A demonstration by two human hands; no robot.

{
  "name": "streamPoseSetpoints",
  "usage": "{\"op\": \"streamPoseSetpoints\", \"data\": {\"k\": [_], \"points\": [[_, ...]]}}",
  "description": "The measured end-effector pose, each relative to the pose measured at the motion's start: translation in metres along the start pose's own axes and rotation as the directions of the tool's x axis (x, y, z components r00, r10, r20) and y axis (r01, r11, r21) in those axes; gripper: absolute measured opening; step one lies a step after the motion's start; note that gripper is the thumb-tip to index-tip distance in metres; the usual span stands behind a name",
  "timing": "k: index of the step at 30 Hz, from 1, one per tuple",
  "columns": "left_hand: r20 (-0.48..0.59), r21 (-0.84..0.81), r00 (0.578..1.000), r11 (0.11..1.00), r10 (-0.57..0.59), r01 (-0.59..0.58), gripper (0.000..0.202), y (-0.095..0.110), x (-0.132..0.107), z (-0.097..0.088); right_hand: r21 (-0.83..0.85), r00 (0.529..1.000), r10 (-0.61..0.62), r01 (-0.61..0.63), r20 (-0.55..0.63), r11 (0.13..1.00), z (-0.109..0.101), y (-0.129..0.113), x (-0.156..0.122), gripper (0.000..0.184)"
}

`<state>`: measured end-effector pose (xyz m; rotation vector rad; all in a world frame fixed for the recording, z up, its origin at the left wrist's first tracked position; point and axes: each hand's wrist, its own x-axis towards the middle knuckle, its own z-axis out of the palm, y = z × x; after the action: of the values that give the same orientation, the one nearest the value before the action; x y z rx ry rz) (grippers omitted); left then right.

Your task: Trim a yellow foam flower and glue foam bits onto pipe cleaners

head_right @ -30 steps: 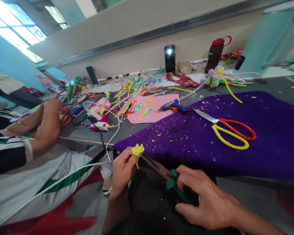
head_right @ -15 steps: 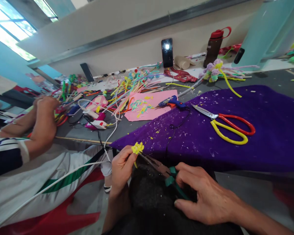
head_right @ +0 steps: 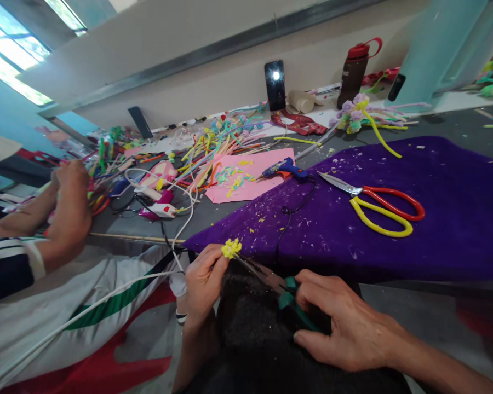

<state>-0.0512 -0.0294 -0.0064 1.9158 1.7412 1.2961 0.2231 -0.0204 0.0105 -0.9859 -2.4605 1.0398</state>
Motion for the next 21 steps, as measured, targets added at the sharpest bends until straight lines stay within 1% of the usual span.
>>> {"op": "streamPoseSetpoints", "data": {"k": [5, 11, 21], "points": [[-0.003, 0.022, 1.000, 1.000, 0.002, -0.002, 0.014, -0.0006, 0.0007, 0.0000, 0.006, 1.000, 0.004, -0.004, -0.021, 1.000, 0.0018, 0.0032, -0.0013, 0.016], [-0.002, 0.045, 1.000, 0.999, 0.019, -0.018, 0.014, 0.0000, -0.0003, -0.0002, -0.033, 0.999, -0.011, 0.013, 0.035, 0.999, 0.0055, 0.0094, -0.0022, 0.018], [0.012, 0.093, 0.998, 0.994, 0.064, -0.065, 0.014, -0.0011, 0.0000, -0.0013, 0.009, 1.000, -0.021, 0.020, 0.023, 1.000, -0.0011, -0.0006, 0.0052, 0.016]]}}
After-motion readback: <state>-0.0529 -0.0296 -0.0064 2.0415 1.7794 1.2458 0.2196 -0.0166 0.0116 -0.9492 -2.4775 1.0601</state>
